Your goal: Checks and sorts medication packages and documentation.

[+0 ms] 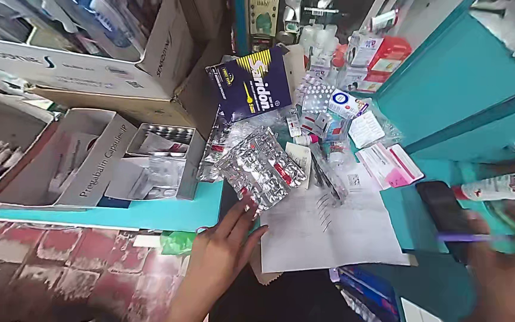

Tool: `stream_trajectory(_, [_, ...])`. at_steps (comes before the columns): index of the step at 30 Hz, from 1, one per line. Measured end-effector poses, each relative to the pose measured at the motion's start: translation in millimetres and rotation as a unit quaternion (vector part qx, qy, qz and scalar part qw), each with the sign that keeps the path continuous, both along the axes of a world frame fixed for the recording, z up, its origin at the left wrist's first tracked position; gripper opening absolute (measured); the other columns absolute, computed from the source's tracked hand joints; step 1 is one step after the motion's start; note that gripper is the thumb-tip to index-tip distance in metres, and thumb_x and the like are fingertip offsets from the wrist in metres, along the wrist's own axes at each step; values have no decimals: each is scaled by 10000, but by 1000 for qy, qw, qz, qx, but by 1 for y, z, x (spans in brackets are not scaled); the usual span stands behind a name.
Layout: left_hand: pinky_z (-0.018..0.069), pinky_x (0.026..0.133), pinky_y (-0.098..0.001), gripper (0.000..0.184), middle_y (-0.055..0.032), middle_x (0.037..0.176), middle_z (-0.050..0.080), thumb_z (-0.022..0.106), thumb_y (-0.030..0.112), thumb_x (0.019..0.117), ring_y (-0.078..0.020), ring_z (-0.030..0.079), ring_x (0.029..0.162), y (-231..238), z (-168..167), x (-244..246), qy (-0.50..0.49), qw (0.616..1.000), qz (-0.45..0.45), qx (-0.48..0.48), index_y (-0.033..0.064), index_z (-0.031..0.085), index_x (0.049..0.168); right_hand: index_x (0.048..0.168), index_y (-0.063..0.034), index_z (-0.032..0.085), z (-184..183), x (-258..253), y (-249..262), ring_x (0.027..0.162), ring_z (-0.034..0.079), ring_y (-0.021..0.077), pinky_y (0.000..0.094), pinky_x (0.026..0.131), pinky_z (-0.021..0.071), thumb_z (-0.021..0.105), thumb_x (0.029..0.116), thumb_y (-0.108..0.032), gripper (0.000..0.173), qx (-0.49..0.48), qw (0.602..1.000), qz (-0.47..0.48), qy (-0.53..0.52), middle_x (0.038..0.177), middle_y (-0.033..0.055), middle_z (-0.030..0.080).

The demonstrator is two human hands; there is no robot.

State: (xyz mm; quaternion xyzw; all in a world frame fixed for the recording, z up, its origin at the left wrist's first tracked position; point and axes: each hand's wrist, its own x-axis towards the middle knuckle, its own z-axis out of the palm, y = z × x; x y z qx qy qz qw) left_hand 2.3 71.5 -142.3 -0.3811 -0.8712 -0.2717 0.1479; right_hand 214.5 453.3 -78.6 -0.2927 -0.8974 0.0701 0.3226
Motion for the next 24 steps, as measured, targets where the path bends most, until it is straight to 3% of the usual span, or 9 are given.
stream_trajectory(3, [458,385,-398,801,-113,1474,580,581,771,823,-203,631,495,12,-19,-10,-3,996,70,-53,184,663,1362,1365,140,539,-31,-42,-33,1255,585,470,563,1054,464,604,996,-310,586,-30,995,97,19,1360,345,580])
stream_trajectory(6, [474,392,-429,986,-157,1564,470,651,809,699,-220,619,467,24,-24,-10,-35,991,95,-83,202,573,1472,1346,78,583,-54,-72,-55,1214,618,430,530,1009,488,596,960,-419,630,-42,988,147,28,1332,286,631])
stream_trajectory(10, [488,412,-433,781,-157,1553,482,702,650,799,-235,637,492,27,-20,-2,-59,989,100,-94,220,602,1443,1355,24,576,-58,-79,-69,1305,592,319,486,1160,376,604,988,-457,605,-50,978,198,36,1326,232,651])
stream_trajectory(14, [493,424,-408,614,-150,1539,504,729,474,861,-228,636,485,27,-23,-3,-51,988,92,-113,213,641,1410,1296,17,616,-67,-83,-81,1289,600,338,470,1141,401,636,974,-416,540,-59,972,225,29,1292,232,669])
stream_trajectory(18, [492,420,-407,516,-141,1471,577,716,316,876,-238,644,497,30,-27,-4,-30,989,95,-105,188,671,1374,1288,-44,631,-74,-91,-94,1302,592,267,389,1138,405,658,969,-422,495,-81,961,264,32,1296,190,678])
stream_trajectory(24, [489,427,-402,477,-157,1391,638,695,266,876,-252,672,540,32,-25,-5,-8,991,89,-100,125,696,1332,1265,-68,646,-71,-100,-108,1282,603,310,401,1117,426,662,967,-407,452,-81,955,286,20,1291,185,685])
